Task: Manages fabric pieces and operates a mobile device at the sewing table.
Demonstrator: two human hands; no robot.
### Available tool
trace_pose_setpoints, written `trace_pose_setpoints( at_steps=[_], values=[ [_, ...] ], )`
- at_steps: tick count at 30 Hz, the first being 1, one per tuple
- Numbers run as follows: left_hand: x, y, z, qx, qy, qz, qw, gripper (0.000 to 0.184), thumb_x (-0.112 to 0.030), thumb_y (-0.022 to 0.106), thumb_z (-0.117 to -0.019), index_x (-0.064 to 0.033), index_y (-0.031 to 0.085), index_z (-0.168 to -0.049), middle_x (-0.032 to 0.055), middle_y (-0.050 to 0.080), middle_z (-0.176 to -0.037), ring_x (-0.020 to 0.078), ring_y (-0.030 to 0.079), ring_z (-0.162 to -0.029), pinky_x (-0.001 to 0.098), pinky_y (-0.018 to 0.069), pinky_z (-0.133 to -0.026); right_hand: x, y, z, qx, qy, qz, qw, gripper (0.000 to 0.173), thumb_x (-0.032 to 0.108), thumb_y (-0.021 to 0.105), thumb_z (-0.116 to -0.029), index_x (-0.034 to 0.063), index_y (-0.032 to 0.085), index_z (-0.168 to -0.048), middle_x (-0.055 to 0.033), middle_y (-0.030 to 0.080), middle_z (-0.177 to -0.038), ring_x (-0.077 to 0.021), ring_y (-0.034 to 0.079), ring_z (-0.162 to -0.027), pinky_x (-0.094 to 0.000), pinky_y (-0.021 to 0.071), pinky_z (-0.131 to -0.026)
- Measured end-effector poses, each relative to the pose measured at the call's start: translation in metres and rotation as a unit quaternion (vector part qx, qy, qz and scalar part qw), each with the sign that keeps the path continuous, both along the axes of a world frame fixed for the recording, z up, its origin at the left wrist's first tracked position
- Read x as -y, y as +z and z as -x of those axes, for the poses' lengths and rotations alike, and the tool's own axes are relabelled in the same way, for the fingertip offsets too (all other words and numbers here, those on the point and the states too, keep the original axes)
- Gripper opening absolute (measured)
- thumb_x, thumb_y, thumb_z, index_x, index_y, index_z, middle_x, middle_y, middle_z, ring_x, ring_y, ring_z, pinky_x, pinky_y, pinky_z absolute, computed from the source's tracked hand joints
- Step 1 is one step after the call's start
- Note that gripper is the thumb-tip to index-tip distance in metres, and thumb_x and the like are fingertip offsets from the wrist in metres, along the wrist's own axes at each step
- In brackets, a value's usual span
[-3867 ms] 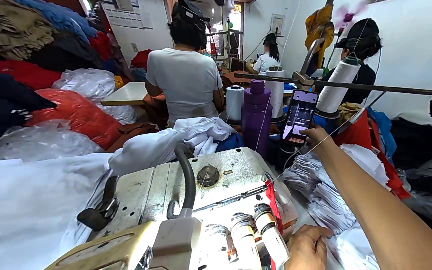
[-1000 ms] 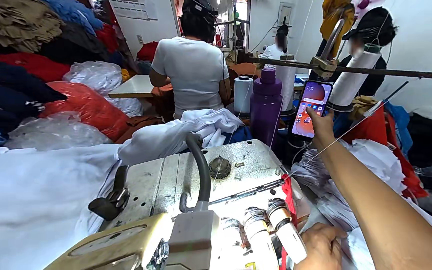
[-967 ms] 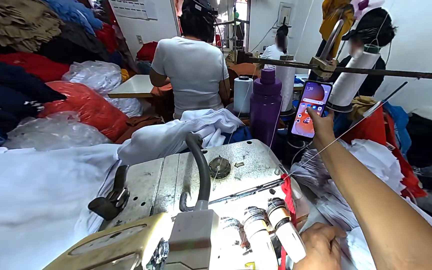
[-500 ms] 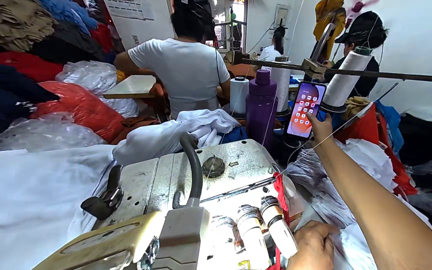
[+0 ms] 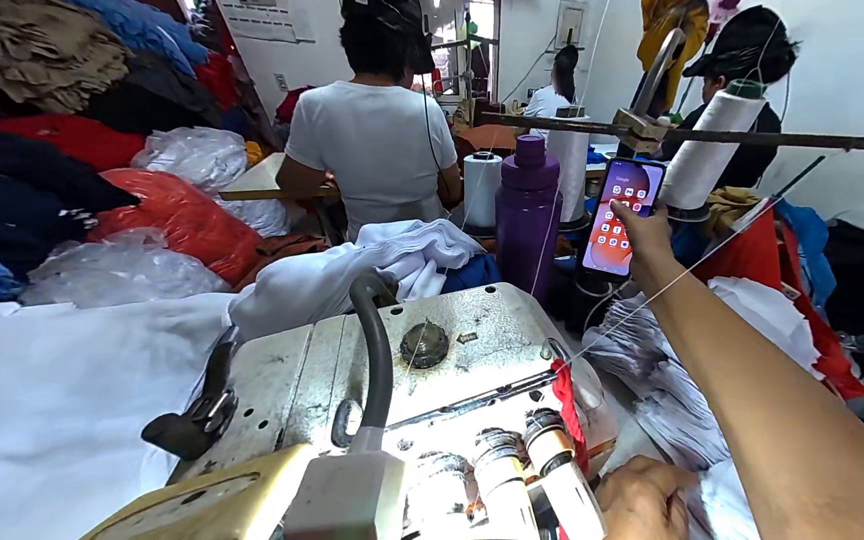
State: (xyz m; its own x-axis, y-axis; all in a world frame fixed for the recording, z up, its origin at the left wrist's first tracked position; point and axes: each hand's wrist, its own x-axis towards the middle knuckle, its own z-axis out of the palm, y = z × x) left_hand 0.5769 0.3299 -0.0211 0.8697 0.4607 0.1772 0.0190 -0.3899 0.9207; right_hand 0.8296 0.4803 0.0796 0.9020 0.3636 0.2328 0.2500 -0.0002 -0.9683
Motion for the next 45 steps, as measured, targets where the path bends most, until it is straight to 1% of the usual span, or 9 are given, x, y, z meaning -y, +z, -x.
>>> trace_pose_setpoints(
  at_steps=[6, 13, 22, 26, 31, 33, 36, 39, 45],
  values=[
    [0.000, 0.000, 0.000, 0.004, -0.004, -0.003, 1.000, 0.028, 0.005, 0.051, -0.0983, 0.0065, 0.073, -0.116, 0.0241, 0.072, -0.116, 0.0339, 0.069, -0.112, 0.0443, 0.0513, -0.100, -0.005, 0.000, -0.008, -0.005, 0.002, -0.003, 1.000, 0.086, 0.033, 0.079, -0.0903, 0.0035, 0.032, -0.157, -0.0308, 0.043, -0.149, -0.0414, 0.045, -0.136, -0.0559, 0.0401, -0.109],
    [0.000, 0.000, 0.000, 0.000, -0.009, -0.004, 1.000, 0.029, 0.005, 0.050, -0.0982, 0.0062, 0.073, -0.116, 0.0244, 0.071, -0.117, 0.0345, 0.068, -0.113, 0.0458, 0.0504, -0.101, -0.002, 0.002, -0.007, -0.009, -0.024, -0.003, 1.000, 0.093, 0.041, 0.078, -0.0901, 0.0016, 0.029, -0.158, -0.0333, 0.037, -0.152, -0.0438, 0.041, -0.139, -0.0552, 0.0399, -0.110],
    [-0.003, 0.001, -0.001, -0.014, -0.012, -0.005, 1.000, 0.029, 0.003, 0.049, -0.0996, 0.0047, 0.072, -0.118, 0.0236, 0.071, -0.119, 0.0336, 0.067, -0.115, 0.0456, 0.0495, -0.102, 0.021, 0.005, 0.030, -0.005, -0.005, -0.152, 0.988, 0.068, 0.039, 0.059, -0.1038, 0.0048, 0.031, -0.156, -0.0199, 0.051, -0.143, -0.0223, 0.056, -0.127, -0.0391, 0.0476, -0.105],
    [-0.004, 0.002, -0.002, -0.032, -0.010, -0.001, 0.999, 0.030, 0.001, 0.049, -0.1002, 0.0029, 0.072, -0.119, 0.0220, 0.071, -0.119, 0.0330, 0.067, -0.115, 0.0462, 0.0498, -0.102, 0.028, -0.006, 0.034, 0.068, -0.067, -0.122, 0.988, 0.080, 0.030, 0.067, -0.0994, -0.0068, 0.026, -0.158, -0.0340, 0.030, -0.157, -0.0405, 0.032, -0.146, -0.0484, 0.0308, -0.119],
    [-0.005, 0.002, -0.001, -0.032, -0.013, 0.001, 0.999, 0.030, 0.000, 0.049, -0.1008, 0.0029, 0.072, -0.120, 0.0221, 0.070, -0.120, 0.0321, 0.067, -0.115, 0.0447, 0.0497, -0.102, 0.032, -0.014, 0.030, 0.067, -0.075, -0.108, 0.989, 0.079, 0.022, 0.065, -0.0994, -0.0048, 0.023, -0.160, -0.0339, 0.024, -0.160, -0.0410, 0.028, -0.148, -0.0480, 0.0279, -0.120],
    [-0.005, 0.001, -0.001, -0.030, -0.013, 0.002, 0.999, 0.030, 0.000, 0.049, -0.1010, 0.0029, 0.072, -0.120, 0.0223, 0.070, -0.120, 0.0324, 0.067, -0.115, 0.0448, 0.0498, -0.102, 0.035, -0.017, 0.031, 0.141, -0.087, -0.051, 0.985, 0.072, 0.022, 0.063, -0.1008, -0.0064, 0.029, -0.157, -0.0344, 0.021, -0.161, -0.0437, 0.027, -0.149, -0.0479, 0.0282, -0.120],
    [-0.005, 0.000, -0.002, -0.030, -0.014, 0.001, 0.999, 0.030, 0.000, 0.049, -0.1009, 0.0027, 0.072, -0.120, 0.0220, 0.070, -0.120, 0.0323, 0.066, -0.116, 0.0447, 0.0497, -0.102, 0.040, -0.023, 0.028, 0.342, -0.101, 0.105, 0.928, 0.059, 0.028, 0.057, -0.1022, -0.0020, 0.046, -0.151, -0.0371, 0.017, -0.163, -0.0538, 0.024, -0.149, -0.0658, 0.0261, -0.116],
    [-0.004, 0.000, -0.001, -0.027, -0.012, 0.001, 1.000, 0.029, 0.001, 0.050, -0.1006, 0.0030, 0.072, -0.119, 0.0220, 0.071, -0.120, 0.0318, 0.067, -0.115, 0.0438, 0.0497, -0.102, 0.038, -0.027, 0.031, 0.394, -0.093, 0.197, 0.893, 0.056, 0.035, 0.053, -0.1050, 0.0077, 0.047, -0.154, -0.0321, 0.011, -0.167, -0.0537, 0.016, -0.152, -0.0749, 0.0185, -0.113],
    [-0.003, 0.000, -0.001, -0.019, -0.005, -0.004, 1.000, 0.029, 0.002, 0.050, -0.1001, 0.0036, 0.073, -0.118, 0.0223, 0.071, -0.117, 0.0318, 0.068, -0.112, 0.0434, 0.0506, -0.100, 0.036, -0.026, 0.050, 0.355, -0.060, 0.132, 0.923, 0.061, 0.033, 0.053, -0.1049, -0.0011, 0.042, -0.154, -0.0348, 0.010, -0.166, -0.0550, 0.021, -0.150, -0.0709, 0.0232, -0.113]
  ],
)
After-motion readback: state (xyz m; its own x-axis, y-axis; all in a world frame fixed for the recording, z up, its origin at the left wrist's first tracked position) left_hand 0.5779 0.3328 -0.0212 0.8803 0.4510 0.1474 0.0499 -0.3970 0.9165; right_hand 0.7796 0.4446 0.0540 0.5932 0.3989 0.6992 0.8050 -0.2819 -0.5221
